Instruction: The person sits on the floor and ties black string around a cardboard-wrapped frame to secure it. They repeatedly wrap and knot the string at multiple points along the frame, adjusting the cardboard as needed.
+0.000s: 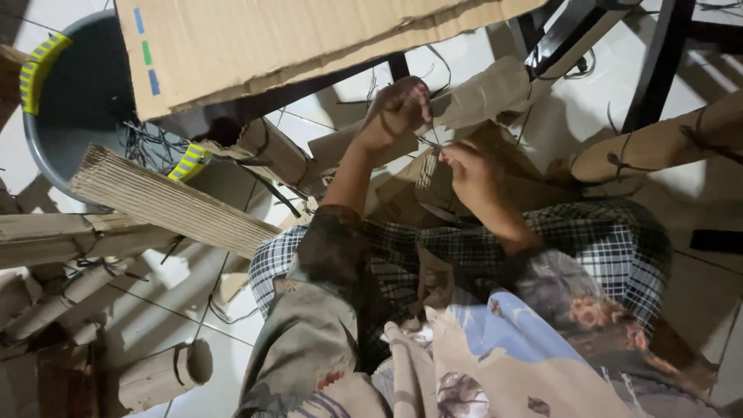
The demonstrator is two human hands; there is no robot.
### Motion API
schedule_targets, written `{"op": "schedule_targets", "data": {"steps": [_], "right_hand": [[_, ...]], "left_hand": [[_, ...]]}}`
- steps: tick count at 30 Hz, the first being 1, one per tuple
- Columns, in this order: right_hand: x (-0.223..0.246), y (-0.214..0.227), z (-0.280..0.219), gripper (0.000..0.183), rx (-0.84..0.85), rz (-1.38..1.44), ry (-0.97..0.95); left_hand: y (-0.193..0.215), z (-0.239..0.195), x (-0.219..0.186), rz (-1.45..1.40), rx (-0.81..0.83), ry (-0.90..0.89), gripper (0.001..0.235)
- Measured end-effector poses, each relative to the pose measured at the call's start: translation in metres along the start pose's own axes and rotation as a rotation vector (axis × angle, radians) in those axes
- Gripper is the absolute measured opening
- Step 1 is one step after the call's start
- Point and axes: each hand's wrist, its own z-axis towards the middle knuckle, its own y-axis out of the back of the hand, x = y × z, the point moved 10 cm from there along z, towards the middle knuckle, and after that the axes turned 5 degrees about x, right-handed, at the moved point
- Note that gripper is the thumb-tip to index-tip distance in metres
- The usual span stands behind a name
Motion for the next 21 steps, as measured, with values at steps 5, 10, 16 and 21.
{"op": "schedule_targets", "data": {"steps": [5,10,16,21], "right_hand": [[-0.021,0.009,0.000,0.010,-0.205,0.282,-0.089],[-0.022,0.027,0.029,0.012,-0.226,0.313,-0.046],[-0.017,0.031,0.042,0.019,-0.270,0.599,-0.188],[-0.015,0.022,0.047,0.029,-0.257,0.454,-0.111]], "left_hand": [[-0.021,-0.014,-0.075,0.375,-0.148,-0.087,0.018],[-0.034,-0.019,-0.091,0.430,-0.073,-0.177,0.013],[-0.040,-0.016,-0.091,0.558,-0.117,-0.155,0.006],[-0.039,-0.020,-0.104,0.554,-0.150,-0.162,0.016]]}}
